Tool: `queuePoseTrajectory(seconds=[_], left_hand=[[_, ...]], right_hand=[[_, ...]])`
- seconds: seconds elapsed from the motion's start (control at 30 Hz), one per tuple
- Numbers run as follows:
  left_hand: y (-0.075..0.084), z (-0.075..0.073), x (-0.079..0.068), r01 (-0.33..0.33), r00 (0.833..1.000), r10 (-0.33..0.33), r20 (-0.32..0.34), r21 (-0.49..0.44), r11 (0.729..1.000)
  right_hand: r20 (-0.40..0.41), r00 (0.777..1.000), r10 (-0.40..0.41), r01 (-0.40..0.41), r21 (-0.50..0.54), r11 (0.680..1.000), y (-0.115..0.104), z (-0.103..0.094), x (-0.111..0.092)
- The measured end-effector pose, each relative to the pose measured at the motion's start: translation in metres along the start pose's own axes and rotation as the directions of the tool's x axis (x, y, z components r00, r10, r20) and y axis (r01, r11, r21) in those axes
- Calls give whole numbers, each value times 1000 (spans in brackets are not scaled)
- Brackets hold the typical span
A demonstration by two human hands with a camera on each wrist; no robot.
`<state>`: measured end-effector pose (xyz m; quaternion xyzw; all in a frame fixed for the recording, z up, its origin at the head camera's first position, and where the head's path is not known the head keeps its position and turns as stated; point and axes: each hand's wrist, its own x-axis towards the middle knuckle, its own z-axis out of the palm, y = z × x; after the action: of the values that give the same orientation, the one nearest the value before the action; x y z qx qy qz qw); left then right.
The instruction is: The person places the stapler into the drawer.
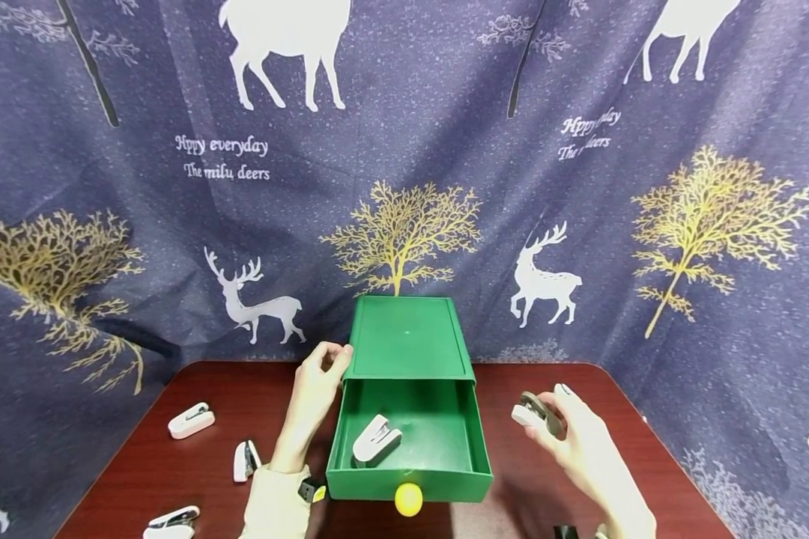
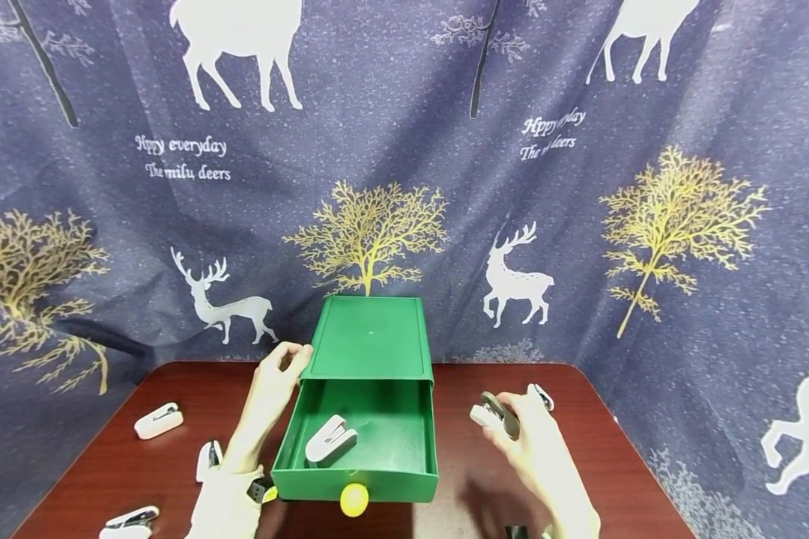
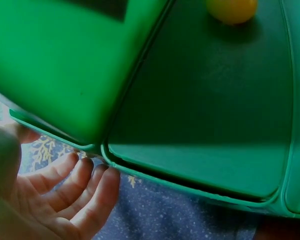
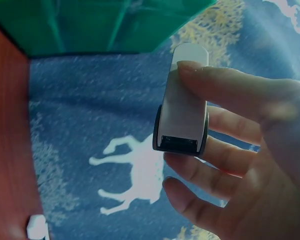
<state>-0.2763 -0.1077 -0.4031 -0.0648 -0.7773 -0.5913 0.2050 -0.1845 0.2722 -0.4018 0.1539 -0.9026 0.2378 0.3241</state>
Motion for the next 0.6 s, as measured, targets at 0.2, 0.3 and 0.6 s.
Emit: queuePoseTrajectory(seconds=[0.2,0.3,0.6], left_hand=[[1,0,0,-2,1000,1,-1,-5,1000],[0,1,0,0,1000,0,6,-20,1000],[-2,1,1,10,1000,-11,-3,-34,999]], right_hand=[[-2,1000,-16,16,22,1000,-13,-5,3],[-10,1000,-2,3,39,999,-19,-8,2],[-11,998,-54,55,78,995,-39,-14,9]])
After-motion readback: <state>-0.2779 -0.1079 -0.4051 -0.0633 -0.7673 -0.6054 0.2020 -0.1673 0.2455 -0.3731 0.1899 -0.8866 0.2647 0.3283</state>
